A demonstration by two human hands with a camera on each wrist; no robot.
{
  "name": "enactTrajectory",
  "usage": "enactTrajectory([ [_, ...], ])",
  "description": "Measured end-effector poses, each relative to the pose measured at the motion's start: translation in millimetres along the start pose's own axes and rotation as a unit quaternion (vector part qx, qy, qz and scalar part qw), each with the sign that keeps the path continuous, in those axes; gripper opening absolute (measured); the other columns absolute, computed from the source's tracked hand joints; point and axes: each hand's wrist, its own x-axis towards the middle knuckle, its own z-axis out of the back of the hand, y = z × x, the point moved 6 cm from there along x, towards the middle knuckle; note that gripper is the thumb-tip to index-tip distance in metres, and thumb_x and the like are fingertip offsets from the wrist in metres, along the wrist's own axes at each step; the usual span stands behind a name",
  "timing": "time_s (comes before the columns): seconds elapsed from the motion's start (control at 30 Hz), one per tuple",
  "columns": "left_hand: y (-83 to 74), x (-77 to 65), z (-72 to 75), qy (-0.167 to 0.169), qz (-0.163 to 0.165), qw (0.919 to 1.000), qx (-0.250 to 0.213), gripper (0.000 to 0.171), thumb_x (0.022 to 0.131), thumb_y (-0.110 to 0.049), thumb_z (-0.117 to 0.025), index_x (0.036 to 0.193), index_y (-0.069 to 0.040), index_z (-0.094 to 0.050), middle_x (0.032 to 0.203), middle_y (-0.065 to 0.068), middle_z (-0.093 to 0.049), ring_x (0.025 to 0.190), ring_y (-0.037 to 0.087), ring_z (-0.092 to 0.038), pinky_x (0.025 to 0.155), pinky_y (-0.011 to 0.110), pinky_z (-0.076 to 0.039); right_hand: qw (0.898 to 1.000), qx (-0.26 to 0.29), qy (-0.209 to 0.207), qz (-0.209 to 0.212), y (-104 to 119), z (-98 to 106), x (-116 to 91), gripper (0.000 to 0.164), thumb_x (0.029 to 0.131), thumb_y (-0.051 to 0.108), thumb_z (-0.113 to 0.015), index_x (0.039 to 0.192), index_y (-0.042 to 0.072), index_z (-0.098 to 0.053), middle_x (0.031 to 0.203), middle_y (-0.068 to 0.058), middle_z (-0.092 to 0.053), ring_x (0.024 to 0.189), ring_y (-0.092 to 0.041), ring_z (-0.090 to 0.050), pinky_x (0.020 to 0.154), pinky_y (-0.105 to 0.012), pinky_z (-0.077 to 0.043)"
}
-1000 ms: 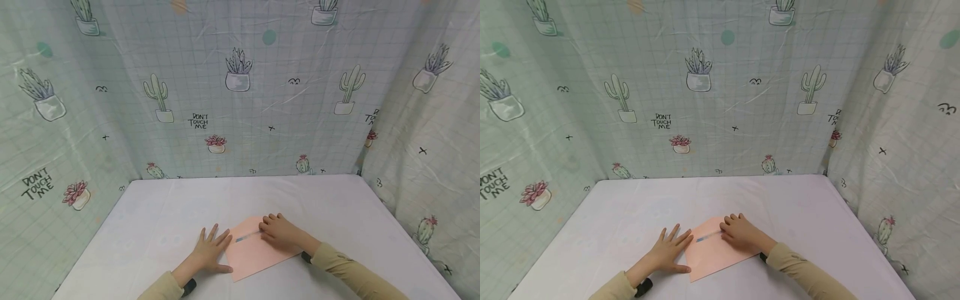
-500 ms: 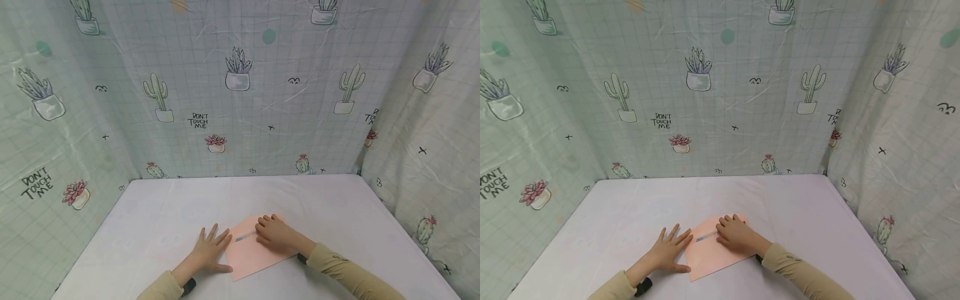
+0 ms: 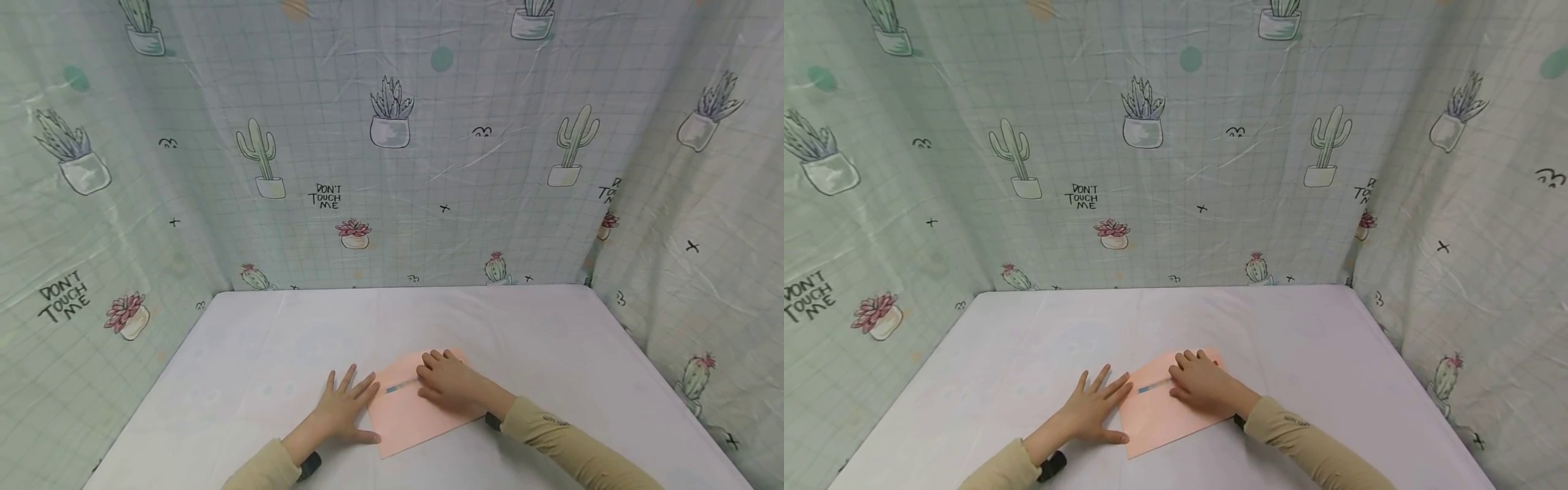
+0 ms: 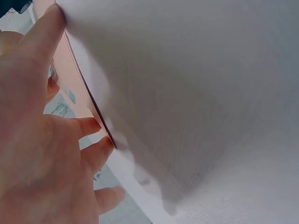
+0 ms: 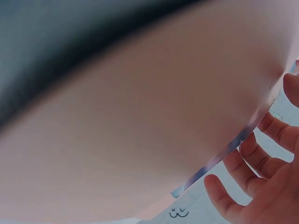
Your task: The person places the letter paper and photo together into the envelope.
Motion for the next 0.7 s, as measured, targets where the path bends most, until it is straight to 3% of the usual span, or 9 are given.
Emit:
enactTrajectory([
  [0.27, -2.2, 0.0, 1.9, -0.003, -0.001, 1.0000, 0.004, 0.092, 0.067, -0.070, -0.053, 0.136, -0.013, -0.035, 0.145, 0.006, -0.030, 0.133, 0.042, -0.020, 0.098, 0.066, -0.020, 1.000, 0.023, 0.011, 0.012, 0.6, 1.6, 0.3, 0.024, 0.090, 0.042, -0.046, 0.095, 0.019, -0.051, 0.087, 0.005, -0.041, 0.079, -0.010, -0.034, 0.069, -0.025, -0.026],
  [0.7, -3.7, 0.0, 3.0, 0.006, 0.008, 0.9999, 0.002, 0.092, 0.067, -0.070, -0.053, 0.137, -0.013, -0.035, 0.146, 0.005, -0.030, 0.133, 0.042, -0.020, 0.099, 0.065, -0.020, 1.000, 0.009, 0.018, 0.011, 2.1, -1.1, 1.2, 0.022, 0.090, 0.039, -0.046, 0.095, 0.018, -0.049, 0.089, 0.005, -0.044, 0.080, -0.010, -0.037, 0.070, -0.027, -0.031],
])
